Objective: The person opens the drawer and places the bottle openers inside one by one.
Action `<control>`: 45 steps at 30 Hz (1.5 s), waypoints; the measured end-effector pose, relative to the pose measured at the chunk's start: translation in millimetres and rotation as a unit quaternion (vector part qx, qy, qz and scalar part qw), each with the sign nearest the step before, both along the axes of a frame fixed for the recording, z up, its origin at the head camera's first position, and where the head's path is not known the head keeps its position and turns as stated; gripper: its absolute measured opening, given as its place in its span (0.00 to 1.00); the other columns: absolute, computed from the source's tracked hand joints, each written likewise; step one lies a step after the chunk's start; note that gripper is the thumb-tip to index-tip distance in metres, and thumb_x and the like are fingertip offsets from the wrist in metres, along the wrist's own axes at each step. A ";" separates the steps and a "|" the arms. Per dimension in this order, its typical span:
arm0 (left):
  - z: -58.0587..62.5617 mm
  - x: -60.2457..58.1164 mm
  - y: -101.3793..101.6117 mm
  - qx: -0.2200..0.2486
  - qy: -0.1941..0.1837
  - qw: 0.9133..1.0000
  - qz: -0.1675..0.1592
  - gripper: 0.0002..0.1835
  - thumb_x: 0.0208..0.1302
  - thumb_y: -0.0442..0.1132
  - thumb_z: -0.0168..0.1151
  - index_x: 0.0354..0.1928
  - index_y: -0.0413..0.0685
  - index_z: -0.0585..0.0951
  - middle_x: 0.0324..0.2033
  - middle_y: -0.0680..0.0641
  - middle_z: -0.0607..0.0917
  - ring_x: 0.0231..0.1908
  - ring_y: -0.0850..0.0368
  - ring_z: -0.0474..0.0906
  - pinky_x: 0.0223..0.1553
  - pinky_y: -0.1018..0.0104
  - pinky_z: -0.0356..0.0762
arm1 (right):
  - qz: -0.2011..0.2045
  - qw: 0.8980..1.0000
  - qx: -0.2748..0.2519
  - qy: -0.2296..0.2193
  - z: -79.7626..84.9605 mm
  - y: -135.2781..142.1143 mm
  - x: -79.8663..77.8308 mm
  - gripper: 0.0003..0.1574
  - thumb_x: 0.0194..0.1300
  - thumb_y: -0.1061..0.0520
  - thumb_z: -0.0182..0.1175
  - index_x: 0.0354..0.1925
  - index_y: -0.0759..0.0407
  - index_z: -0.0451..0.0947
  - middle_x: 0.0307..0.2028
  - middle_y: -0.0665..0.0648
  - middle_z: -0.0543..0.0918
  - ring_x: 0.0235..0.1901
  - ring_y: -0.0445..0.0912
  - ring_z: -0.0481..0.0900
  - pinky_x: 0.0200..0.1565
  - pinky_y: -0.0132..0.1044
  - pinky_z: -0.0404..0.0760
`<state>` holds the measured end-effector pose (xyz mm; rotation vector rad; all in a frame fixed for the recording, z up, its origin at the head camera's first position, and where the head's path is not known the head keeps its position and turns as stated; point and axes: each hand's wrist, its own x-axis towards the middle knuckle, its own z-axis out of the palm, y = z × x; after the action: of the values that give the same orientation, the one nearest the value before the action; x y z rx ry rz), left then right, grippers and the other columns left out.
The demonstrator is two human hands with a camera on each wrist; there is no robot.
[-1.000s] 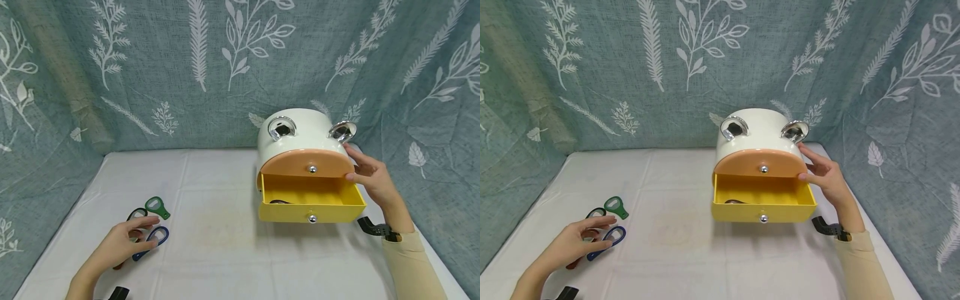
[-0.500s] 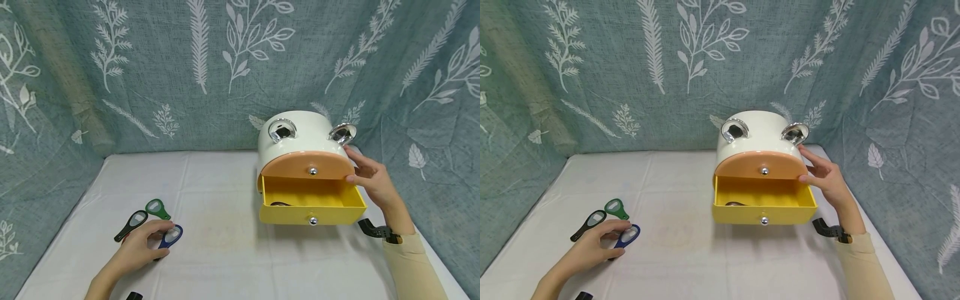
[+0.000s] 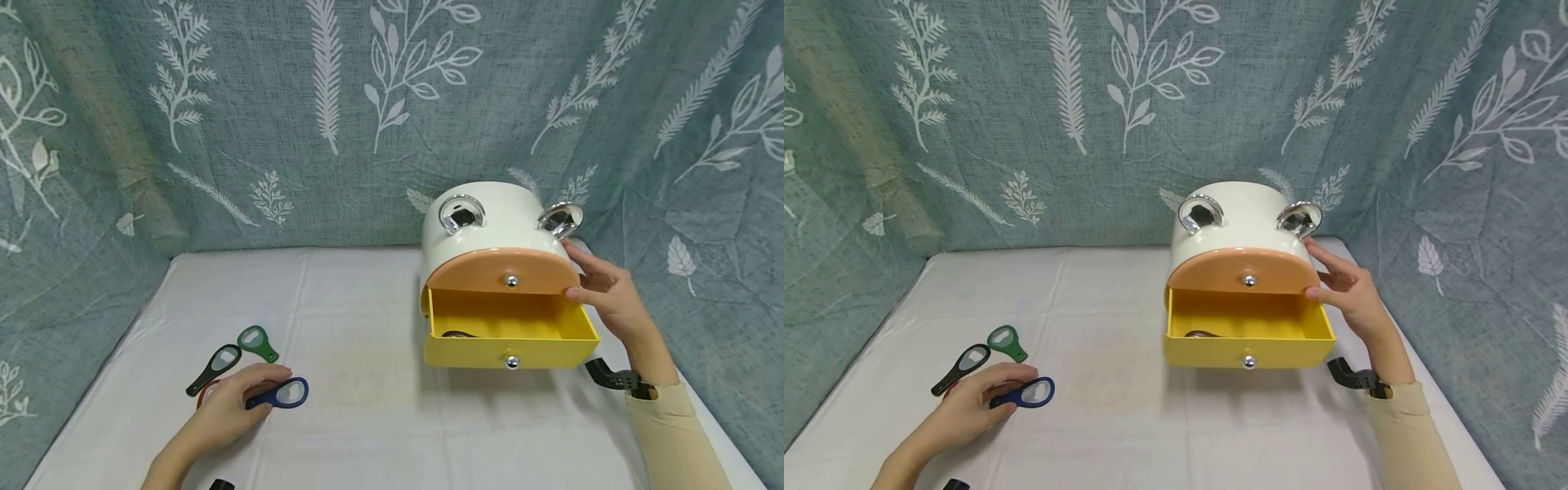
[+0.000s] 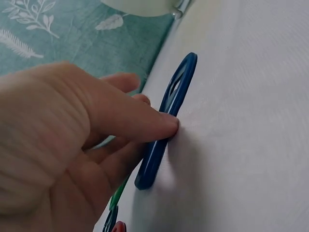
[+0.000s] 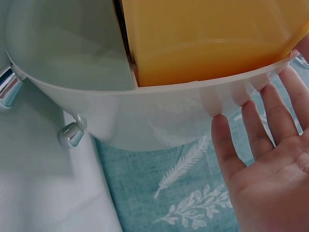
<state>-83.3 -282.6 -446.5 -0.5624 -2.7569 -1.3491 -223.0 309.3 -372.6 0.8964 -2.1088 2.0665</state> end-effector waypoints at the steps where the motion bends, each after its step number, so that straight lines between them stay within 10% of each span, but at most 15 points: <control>1: 0.7 0.2 0.3 -0.016 0.001 1.000 0.017 0.28 0.46 0.16 0.70 0.52 0.41 0.82 0.50 0.47 0.82 0.49 0.57 0.80 0.49 0.67 0.79 | 0.000 1.000 0.000 -0.001 -0.1 0.0 0.0 0.42 0.60 0.82 0.56 0.70 0.69 0.61 0.72 0.57 0.62 0.69 0.50 0.60 0.61 0.31 0.67; 7: 4.5 1.4 0.3 -0.090 -0.011 0.991 0.100 0.25 0.47 0.29 0.77 0.51 0.45 0.84 0.45 0.51 0.86 0.44 0.55 0.83 0.45 0.63 0.81 | 0.003 1.000 -0.004 0.003 -1.4 0.7 -0.7 0.42 0.60 0.83 0.55 0.70 0.70 0.61 0.72 0.58 0.62 0.69 0.50 0.60 0.62 0.31 0.67; 28: 6.7 0.1 5.9 -0.132 -0.024 0.982 0.134 0.19 0.47 0.35 0.80 0.44 0.50 0.86 0.38 0.57 0.86 0.40 0.59 0.81 0.40 0.63 0.80 | 0.005 1.000 -0.011 0.012 0.5 1.2 -0.9 0.41 0.59 0.82 0.57 0.70 0.71 0.61 0.70 0.57 0.65 0.67 0.47 0.64 0.60 0.32 0.70; 35: 5.2 2.6 6.9 -0.114 -0.030 0.985 0.123 0.19 0.47 0.31 0.79 0.43 0.51 0.86 0.40 0.56 0.84 0.43 0.58 0.79 0.40 0.66 0.80 | 0.008 1.000 -0.012 0.010 2.3 -0.4 -3.1 0.41 0.59 0.82 0.57 0.70 0.71 0.61 0.70 0.57 0.65 0.68 0.47 0.62 0.60 0.33 0.70; 45: -1.2 3.8 6.9 -0.058 0.060 0.995 0.061 0.20 0.44 0.31 0.80 0.42 0.55 0.88 0.37 0.63 0.82 0.38 0.65 0.79 0.37 0.72 0.78 | 0.010 1.000 -0.011 0.011 1.6 0.7 -1.2 0.41 0.60 0.82 0.57 0.70 0.71 0.61 0.70 0.56 0.65 0.67 0.47 0.66 0.59 0.32 0.71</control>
<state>-79.5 -275.7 -447.8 -0.4555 -2.7348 -1.1001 -224.2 309.9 -371.0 0.9387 -2.0704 2.0746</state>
